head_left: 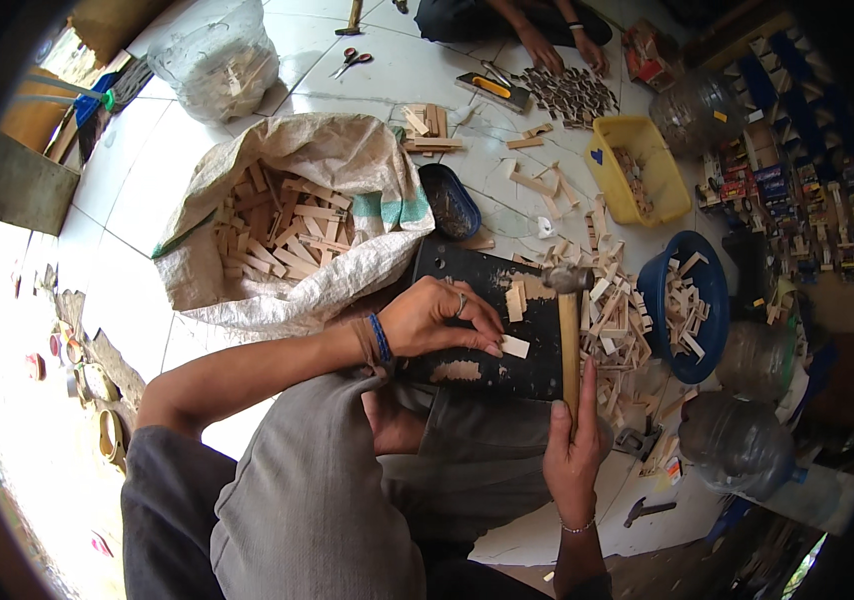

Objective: The person sits on the floor and uses a hammer to split small wooden pieces on a black cutting board. They repeatedly pick up pieces, position them, strike them, and place the resulting fragments into a nearby sack.

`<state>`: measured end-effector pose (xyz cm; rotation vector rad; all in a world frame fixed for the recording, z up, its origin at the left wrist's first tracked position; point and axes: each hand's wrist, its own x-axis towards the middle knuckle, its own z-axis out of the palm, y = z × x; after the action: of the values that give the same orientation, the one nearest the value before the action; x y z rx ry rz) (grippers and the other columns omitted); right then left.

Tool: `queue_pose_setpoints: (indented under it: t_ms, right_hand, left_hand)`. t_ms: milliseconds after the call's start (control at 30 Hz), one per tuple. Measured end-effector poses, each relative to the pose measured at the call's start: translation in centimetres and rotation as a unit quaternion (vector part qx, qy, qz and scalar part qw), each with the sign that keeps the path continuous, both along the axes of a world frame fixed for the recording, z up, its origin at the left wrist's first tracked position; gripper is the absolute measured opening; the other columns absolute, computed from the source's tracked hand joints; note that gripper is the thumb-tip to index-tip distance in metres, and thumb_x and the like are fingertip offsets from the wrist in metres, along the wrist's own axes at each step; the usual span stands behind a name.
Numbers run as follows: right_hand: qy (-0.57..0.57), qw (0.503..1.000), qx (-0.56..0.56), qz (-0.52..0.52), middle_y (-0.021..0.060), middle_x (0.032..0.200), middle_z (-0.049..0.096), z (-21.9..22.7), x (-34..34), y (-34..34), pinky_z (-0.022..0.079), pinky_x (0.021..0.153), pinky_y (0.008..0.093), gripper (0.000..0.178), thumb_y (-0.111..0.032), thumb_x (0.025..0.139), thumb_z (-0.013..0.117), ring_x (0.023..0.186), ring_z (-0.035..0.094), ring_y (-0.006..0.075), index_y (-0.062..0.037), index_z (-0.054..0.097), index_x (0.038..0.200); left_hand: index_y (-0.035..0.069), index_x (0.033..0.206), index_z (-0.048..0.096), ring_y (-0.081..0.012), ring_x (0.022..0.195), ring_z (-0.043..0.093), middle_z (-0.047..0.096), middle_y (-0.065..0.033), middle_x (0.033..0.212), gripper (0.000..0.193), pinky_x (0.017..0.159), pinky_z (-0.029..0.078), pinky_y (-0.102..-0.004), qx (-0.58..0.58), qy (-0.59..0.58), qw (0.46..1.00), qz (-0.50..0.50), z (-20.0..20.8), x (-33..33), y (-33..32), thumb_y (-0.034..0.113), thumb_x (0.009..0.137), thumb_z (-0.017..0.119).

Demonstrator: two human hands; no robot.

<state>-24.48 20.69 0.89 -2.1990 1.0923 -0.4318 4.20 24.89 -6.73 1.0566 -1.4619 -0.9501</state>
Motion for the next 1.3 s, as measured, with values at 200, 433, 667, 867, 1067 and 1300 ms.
queue_pose_setpoints:
  t_ms: [200,433,667,867,1067,1300]
  right_hand:
    - [0.088,0.990,-0.030,0.110,0.0247,0.103,0.075,-0.1,-3.6,1.7,0.056,0.064,0.0373,0.060,-0.004,0.099,0.067,0.067,0.072,0.0283,0.0010,0.046,0.155]
    - [0.019,0.992,-0.095,0.080,0.0204,0.087,0.073,0.6,-3.7,2.4,0.056,0.064,0.0370,0.059,-0.003,0.097,0.068,0.066,0.071,0.0271,0.0020,0.048,0.153]
    - [0.060,0.991,-0.090,0.085,0.0219,0.093,0.075,-0.1,-3.0,2.8,0.056,0.065,0.0375,0.059,-0.003,0.097,0.067,0.069,0.073,0.0288,0.0034,0.048,0.152]
    - [0.092,0.986,-0.092,0.108,0.0198,0.089,0.074,0.2,-3.4,2.7,0.056,0.064,0.0376,0.059,-0.003,0.097,0.068,0.068,0.073,0.0284,0.0016,0.049,0.153]
    - [0.040,0.988,-0.115,0.097,0.0209,0.088,0.074,0.2,-3.3,2.7,0.055,0.061,0.0372,0.056,-0.002,0.099,0.063,0.065,0.071,0.0271,0.0038,0.047,0.152]
    - [0.115,0.987,-0.057,0.100,0.0214,0.098,0.076,0.6,-3.0,2.4,0.056,0.064,0.0377,0.058,-0.002,0.097,0.066,0.065,0.071,0.0318,0.0010,0.049,0.152]
  left_hand:
    - [0.008,0.100,0.082,-0.0224,0.099,0.073,0.079,-0.0090,0.107,0.014,0.089,0.057,-0.0359,-0.023,0.000,0.999,0.022,-0.1,0.0,0.0,0.019,0.091,0.080]
    - [0.009,0.101,0.083,-0.0230,0.099,0.073,0.078,-0.0096,0.107,0.015,0.090,0.056,-0.0361,-0.009,-0.004,1.000,0.015,-0.1,0.0,0.1,0.020,0.092,0.080]
    - [0.008,0.101,0.082,-0.0225,0.100,0.072,0.078,-0.0092,0.108,0.015,0.090,0.056,-0.0359,-0.010,-0.003,1.000,0.021,-0.3,0.0,0.2,0.020,0.092,0.080]
    - [0.008,0.101,0.082,-0.0220,0.099,0.072,0.078,-0.0087,0.108,0.016,0.089,0.057,-0.0362,-0.013,0.000,1.000,0.027,-0.6,-0.1,0.1,0.021,0.091,0.080]
    - [0.009,0.101,0.083,-0.0221,0.099,0.072,0.078,-0.0086,0.108,0.016,0.090,0.057,-0.0366,-0.017,-0.011,1.000,0.022,-0.4,0.0,0.1,0.020,0.091,0.080]
    - [0.009,0.102,0.083,-0.0227,0.101,0.072,0.078,-0.0086,0.108,0.014,0.092,0.056,-0.0362,-0.011,-0.011,1.000,0.026,-0.1,0.0,0.2,0.019,0.092,0.080]
